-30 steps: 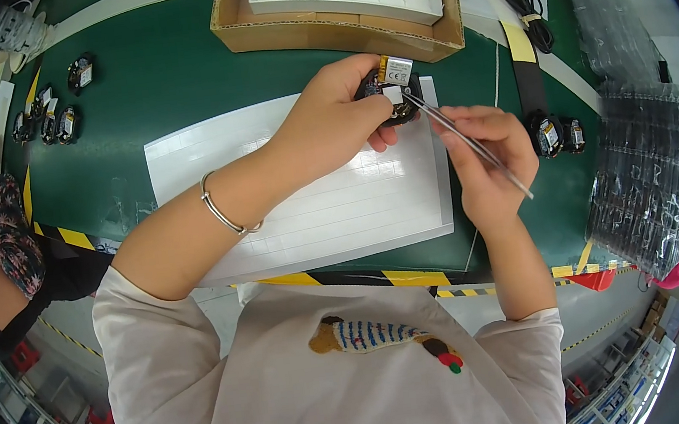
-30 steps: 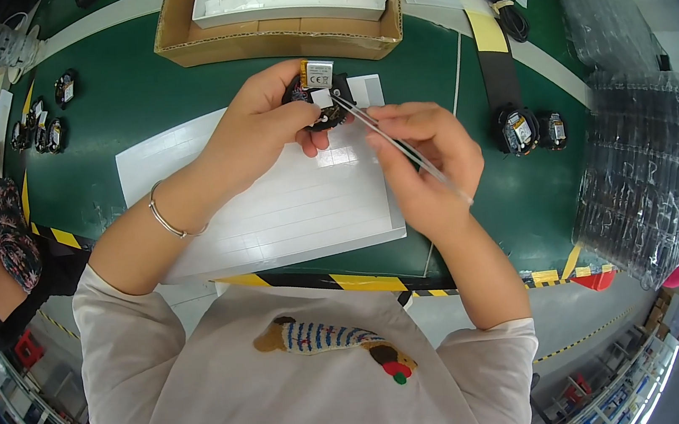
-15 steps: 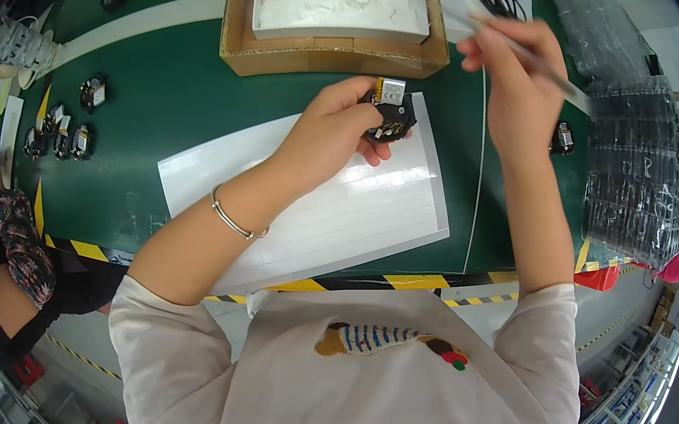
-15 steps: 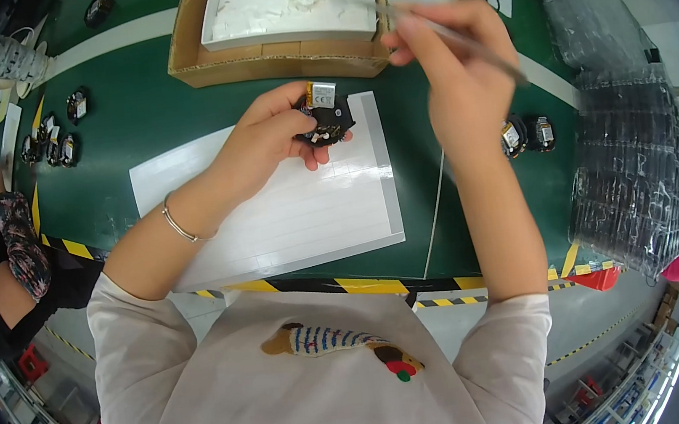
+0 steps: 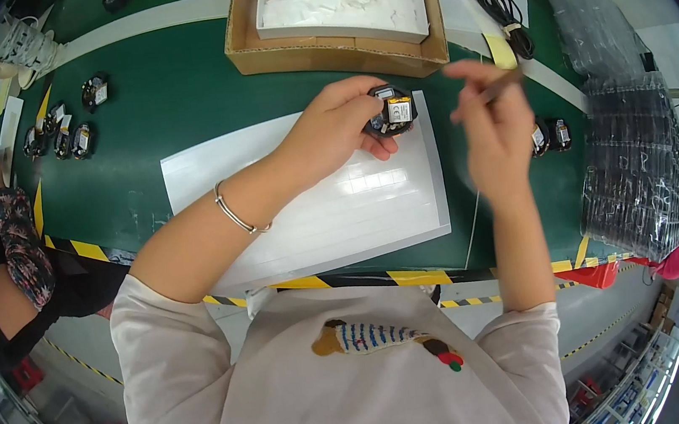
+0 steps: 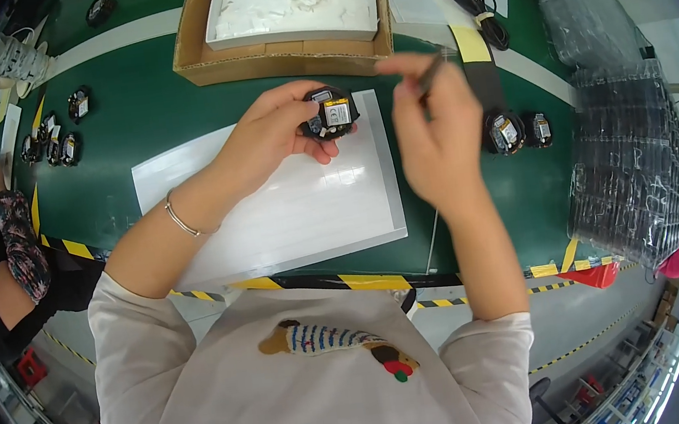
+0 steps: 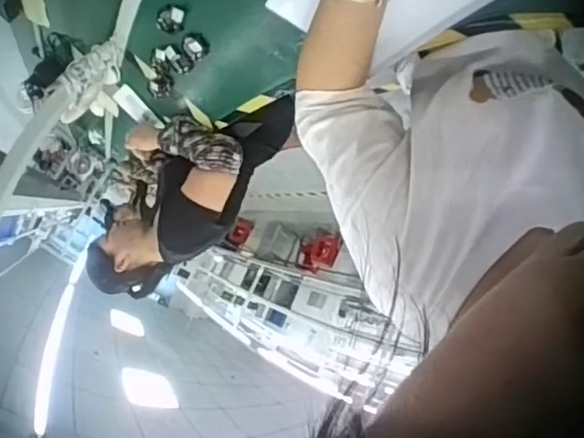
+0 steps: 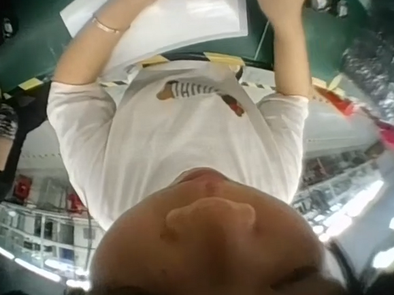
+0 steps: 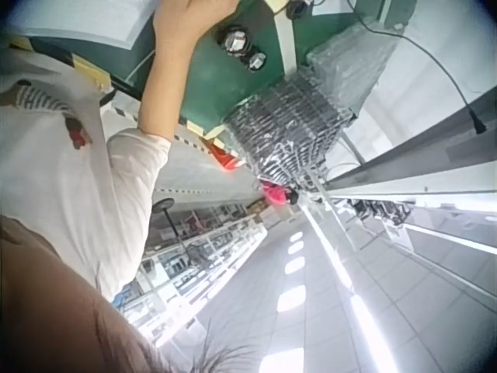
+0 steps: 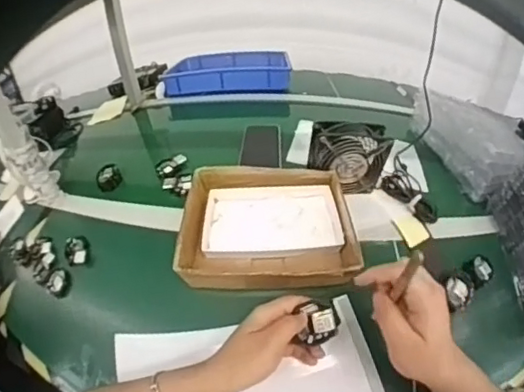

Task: The person performs precision assembly by applying small electronic components or stickers to electronic modules using tweezers.

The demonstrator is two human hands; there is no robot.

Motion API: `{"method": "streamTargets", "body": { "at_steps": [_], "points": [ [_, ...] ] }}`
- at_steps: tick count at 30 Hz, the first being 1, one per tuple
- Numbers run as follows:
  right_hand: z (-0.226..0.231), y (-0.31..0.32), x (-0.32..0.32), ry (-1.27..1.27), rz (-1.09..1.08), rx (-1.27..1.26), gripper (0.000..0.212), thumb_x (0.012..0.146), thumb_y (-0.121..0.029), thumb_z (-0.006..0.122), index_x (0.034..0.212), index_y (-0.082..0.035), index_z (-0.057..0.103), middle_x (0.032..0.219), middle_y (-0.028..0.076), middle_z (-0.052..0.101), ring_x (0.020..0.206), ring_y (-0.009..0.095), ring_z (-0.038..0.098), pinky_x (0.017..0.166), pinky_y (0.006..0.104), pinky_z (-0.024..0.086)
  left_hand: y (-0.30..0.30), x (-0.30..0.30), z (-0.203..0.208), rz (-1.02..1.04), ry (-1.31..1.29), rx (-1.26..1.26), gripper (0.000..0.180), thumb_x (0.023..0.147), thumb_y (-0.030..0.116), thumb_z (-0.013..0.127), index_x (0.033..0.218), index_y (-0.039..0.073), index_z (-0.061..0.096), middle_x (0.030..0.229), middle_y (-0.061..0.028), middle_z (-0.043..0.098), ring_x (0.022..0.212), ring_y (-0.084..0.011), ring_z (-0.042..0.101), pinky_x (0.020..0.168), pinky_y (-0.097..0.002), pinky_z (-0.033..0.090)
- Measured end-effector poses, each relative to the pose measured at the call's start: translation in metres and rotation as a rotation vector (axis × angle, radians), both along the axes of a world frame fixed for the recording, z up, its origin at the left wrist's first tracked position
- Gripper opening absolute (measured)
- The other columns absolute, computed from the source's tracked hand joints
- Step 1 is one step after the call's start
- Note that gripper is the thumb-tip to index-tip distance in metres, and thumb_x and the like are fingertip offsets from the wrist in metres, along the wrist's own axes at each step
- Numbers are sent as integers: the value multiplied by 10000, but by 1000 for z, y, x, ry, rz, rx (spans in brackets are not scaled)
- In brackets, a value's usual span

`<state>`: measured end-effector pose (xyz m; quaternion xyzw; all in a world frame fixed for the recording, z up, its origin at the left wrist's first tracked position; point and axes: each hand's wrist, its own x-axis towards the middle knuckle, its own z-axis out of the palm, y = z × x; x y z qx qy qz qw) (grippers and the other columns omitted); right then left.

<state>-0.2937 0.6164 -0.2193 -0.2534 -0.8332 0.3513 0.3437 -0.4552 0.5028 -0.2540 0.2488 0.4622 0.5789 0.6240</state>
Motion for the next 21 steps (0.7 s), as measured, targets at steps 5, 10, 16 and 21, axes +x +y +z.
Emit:
{"method": "streamTargets", "body": {
  "at_steps": [5, 10, 16, 21],
  "points": [
    [-17, -16, -4, -71, -9, -86, 124, 850, 1, 534, 930, -1, 628, 738, 95, 553, 620, 174, 493, 587, 274, 419, 3, 4, 4, 49, 43, 5, 305, 957, 140, 425, 1186, -39, 518, 979, -125, 635, 762, -189, 644, 701, -310, 558],
    [-22, -23, -12, -177, -53, -226, 316, 720, -84, 783, 960, 4, 596, 730, -14, 552, 536, 3, 344, 471, 172, 282, 1, 9, 2, 69, 101, 4, 275, 953, 111, 447, 1165, -26, 556, 979, -97, 631, 788, -161, 648, 712, -294, 572],
    [-23, -31, -13, -108, -109, -19, 250, 737, -54, 763, 936, 13, 627, 687, -24, 562, 515, 4, 333, 459, 173, 282, 3, 15, 3, 118, 183, 34, 256, 942, 60, 446, 1144, -46, 562, 976, -92, 629, 813, -160, 650, 711, -277, 584],
    [-26, -35, -16, -58, -145, -99, 188, 726, -65, 761, 846, 4, 634, 707, 60, 630, 525, 100, 509, 471, 239, 400, 2, 14, -2, 101, 158, 45, 247, 957, 57, 432, 1136, -56, 558, 991, -108, 632, 830, -173, 657, 724, -286, 588]
  ]
}}
